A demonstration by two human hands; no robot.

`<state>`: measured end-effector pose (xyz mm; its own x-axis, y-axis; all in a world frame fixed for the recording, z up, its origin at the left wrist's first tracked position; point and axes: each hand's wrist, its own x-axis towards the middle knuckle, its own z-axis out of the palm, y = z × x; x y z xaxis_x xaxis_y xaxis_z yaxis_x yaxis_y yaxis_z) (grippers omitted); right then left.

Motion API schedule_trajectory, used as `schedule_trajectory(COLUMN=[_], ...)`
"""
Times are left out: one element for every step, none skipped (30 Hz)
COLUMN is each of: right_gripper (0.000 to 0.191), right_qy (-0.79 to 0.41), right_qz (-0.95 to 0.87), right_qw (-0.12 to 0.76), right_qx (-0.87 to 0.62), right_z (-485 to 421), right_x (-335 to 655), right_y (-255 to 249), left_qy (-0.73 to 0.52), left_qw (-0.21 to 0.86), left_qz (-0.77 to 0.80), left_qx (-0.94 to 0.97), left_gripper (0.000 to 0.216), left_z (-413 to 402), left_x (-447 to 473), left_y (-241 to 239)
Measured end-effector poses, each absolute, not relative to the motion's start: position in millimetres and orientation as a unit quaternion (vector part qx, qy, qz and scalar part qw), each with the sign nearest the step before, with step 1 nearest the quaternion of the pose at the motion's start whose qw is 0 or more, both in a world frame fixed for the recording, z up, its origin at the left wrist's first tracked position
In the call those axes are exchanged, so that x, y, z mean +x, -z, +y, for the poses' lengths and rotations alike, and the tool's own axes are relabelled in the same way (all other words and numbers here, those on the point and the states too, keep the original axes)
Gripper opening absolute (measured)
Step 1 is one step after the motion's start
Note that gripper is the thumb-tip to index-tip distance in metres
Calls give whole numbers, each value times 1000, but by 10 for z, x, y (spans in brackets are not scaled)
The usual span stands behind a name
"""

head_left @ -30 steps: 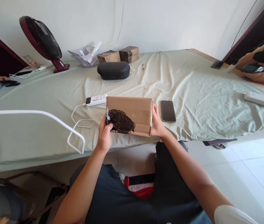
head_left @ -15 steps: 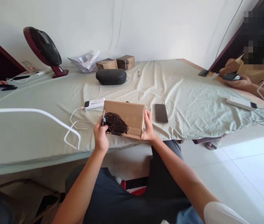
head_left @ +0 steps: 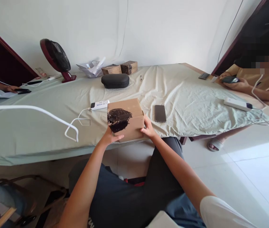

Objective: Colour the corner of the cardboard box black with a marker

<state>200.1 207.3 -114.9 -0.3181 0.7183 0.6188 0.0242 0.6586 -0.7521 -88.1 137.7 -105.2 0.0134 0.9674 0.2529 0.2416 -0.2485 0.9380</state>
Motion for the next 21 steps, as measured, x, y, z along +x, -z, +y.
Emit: schedule_trajectory(right_gripper=[120,114,107,100,92,84,76,68,61,55,49,44,40,38,37,37,38,39,40,40,40], right_qy=[-341,-355,-368,-377,-381,-378,-370,-359,-348,-336,-323,-308,-291,-274,-258,-242,-228,-214,-201,-187,-174], right_qz=[-736,-721,-700,-673,-644,-619,-603,-593,-586,-585,-588,-594,-604,-615,-626,-637,-647,-657,-665,-674,-683], right_qw=[526,527,531,536,539,540,535,527,513,496,476,456,434,413,392,372,353,336,321,308,297], right_qx=[-256,-275,-305,-343,-386,-427,-462,-493,-521,-547,-569,-587,-601,-613,-622,-630,-636,-640,-643,-644,-644], right_z=[2060,2055,2059,2073,2096,2126,2161,2196,2231,2263,2293,2324,2358,2395,2436,2479,2520,2556,2583,2599,2604], right_x=[1996,1986,1972,1956,1939,1925,1915,1909,1906,1906,1905,1902,1895,1883,1866,1845,1823,1801,1782,1766,1753], right_y=[1136,1125,1117,1112,1112,1115,1122,1131,1139,1142,1138,1125,1101,1067,1025,976,926,877,832,796,770], left_qy=[-500,-503,-509,-517,-527,-538,-549,-559,-568,-574,-580,-583,-586,-586,-585,-584,-581,-578,-575,-572,-570], left_qw=[365,366,365,363,360,357,354,351,349,348,347,348,349,352,355,358,362,364,367,368,369], left_qz=[495,496,495,494,492,491,489,487,485,484,483,482,482,481,481,480,481,483,485,488,490], left_qx=[609,606,602,597,591,585,578,572,566,561,557,553,550,549,548,548,548,548,547,547,546], left_gripper=[104,100,100,101,104,108,112,115,118,120,121,122,124,127,129,132,134,134,134,132,131], left_z=[1386,1399,1417,1439,1464,1490,1516,1539,1558,1574,1587,1597,1606,1614,1620,1623,1622,1615,1604,1589,1572], left_x=[-861,-844,-832,-827,-826,-830,-835,-840,-844,-844,-840,-834,-826,-819,-812,-807,-804,-804,-804,-805,-806], left_y=[1060,1061,1056,1046,1033,1019,1005,995,989,990,997,1011,1031,1055,1081,1107,1129,1145,1154,1157,1154])
